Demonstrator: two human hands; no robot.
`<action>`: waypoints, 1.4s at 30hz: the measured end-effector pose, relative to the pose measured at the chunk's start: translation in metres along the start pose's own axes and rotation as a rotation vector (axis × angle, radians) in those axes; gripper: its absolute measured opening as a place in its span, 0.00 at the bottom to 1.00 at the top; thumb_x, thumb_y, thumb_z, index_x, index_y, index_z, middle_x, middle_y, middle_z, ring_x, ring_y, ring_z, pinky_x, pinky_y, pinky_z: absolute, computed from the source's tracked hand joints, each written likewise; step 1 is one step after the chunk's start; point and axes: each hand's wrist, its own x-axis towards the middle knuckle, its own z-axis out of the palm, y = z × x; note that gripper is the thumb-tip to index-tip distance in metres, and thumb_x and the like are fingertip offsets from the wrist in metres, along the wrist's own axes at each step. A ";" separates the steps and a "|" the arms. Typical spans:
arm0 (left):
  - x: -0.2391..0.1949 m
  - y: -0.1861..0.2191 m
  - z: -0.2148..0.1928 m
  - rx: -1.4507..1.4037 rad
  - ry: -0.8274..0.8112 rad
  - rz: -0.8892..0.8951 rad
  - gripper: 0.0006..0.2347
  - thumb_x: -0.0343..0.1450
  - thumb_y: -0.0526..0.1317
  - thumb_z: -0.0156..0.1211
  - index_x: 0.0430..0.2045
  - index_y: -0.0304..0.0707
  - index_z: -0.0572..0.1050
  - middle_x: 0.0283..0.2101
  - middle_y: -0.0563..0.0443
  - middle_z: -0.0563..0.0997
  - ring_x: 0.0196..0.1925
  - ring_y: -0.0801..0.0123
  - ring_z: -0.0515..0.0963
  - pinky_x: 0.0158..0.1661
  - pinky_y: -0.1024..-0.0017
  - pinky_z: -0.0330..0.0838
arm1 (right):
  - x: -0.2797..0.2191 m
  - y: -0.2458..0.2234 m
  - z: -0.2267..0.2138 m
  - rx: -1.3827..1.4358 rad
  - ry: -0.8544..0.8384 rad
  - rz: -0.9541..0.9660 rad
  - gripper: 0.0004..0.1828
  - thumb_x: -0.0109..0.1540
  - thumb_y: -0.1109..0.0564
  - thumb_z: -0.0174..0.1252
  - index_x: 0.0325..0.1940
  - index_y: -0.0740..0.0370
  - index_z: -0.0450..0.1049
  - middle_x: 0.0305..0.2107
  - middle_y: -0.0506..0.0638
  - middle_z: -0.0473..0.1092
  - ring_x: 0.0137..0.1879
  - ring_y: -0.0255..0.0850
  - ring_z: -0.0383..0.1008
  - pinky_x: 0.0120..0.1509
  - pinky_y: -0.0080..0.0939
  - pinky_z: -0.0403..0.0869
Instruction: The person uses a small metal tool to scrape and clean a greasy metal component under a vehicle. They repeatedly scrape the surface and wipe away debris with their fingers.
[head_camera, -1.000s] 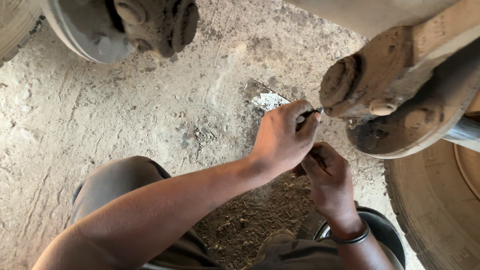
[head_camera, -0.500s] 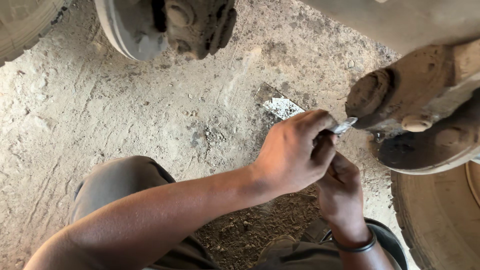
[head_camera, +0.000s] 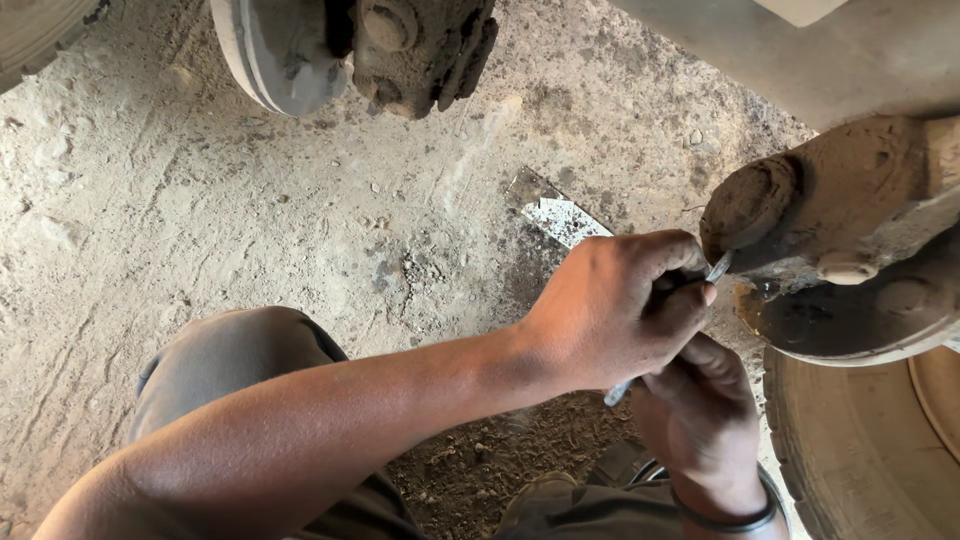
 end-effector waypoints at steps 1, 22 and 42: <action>0.001 -0.001 0.002 0.014 0.003 0.006 0.05 0.73 0.35 0.57 0.34 0.33 0.78 0.23 0.48 0.82 0.17 0.73 0.81 0.21 0.75 0.80 | 0.002 0.001 -0.003 -0.026 0.021 -0.010 0.12 0.71 0.64 0.57 0.57 0.67 0.80 0.48 0.58 0.78 0.54 0.44 0.77 0.61 0.48 0.73; 0.016 0.021 -0.009 -0.389 -0.112 -0.420 0.07 0.71 0.38 0.58 0.23 0.37 0.80 0.17 0.51 0.78 0.14 0.78 0.72 0.13 0.77 0.67 | 0.002 -0.029 0.035 -1.210 0.314 -0.627 0.14 0.66 0.53 0.57 0.47 0.68 0.74 0.32 0.50 0.74 0.25 0.30 0.72 0.26 0.32 0.66; -0.005 0.026 0.030 -0.086 0.160 -0.003 0.10 0.74 0.33 0.47 0.28 0.33 0.77 0.23 0.46 0.78 0.12 0.78 0.69 0.15 0.75 0.66 | -0.029 -0.110 -0.033 -1.835 0.558 -0.547 0.11 0.80 0.56 0.53 0.60 0.66 0.74 0.34 0.53 0.73 0.31 0.36 0.69 0.38 0.33 0.67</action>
